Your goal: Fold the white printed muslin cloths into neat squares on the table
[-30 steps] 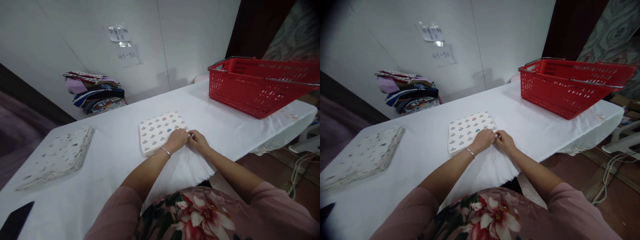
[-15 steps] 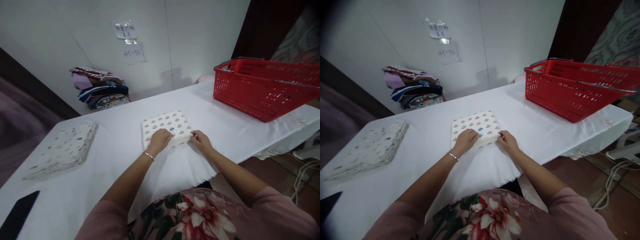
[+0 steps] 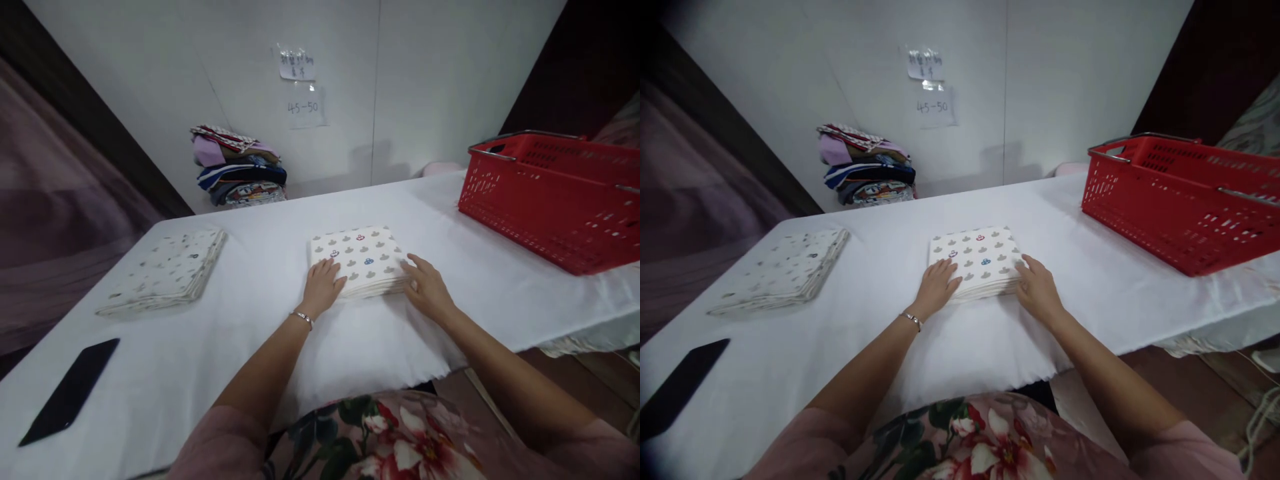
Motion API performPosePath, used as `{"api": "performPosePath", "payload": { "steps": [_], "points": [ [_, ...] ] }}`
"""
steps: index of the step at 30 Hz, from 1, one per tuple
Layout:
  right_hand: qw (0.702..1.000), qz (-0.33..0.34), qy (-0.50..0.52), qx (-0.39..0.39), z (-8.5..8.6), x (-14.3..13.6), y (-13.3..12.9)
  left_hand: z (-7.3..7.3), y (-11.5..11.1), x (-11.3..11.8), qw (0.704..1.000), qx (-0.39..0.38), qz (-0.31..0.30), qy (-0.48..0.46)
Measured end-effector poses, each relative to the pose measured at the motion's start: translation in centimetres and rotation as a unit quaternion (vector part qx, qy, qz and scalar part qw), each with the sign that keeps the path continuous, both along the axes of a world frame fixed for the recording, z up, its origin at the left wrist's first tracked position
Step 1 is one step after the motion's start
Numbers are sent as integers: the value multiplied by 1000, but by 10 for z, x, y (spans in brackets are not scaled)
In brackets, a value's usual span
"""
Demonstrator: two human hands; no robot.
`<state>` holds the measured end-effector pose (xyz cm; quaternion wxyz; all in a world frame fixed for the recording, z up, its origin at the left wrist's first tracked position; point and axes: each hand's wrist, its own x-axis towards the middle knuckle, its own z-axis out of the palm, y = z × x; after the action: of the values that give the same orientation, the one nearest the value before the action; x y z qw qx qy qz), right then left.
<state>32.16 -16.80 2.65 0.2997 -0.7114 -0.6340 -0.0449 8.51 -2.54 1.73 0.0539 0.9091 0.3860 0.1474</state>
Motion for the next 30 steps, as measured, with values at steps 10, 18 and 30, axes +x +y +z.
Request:
{"api": "performPosePath", "payload": {
  "steps": [10, 18, 30],
  "points": [
    [983, 101, -21, -154, 25, -50, 95, -2, 0, -2, 1000, -9, 10, 0],
    [975, 51, -29, -215, -15, -8, 101, -5, -2, -5, 999, -31, 5, -12],
    [972, 49, -29, -228, -9, -17, 98, 9, 39, 38, 996, -35, 79, 9]
  ]
}}
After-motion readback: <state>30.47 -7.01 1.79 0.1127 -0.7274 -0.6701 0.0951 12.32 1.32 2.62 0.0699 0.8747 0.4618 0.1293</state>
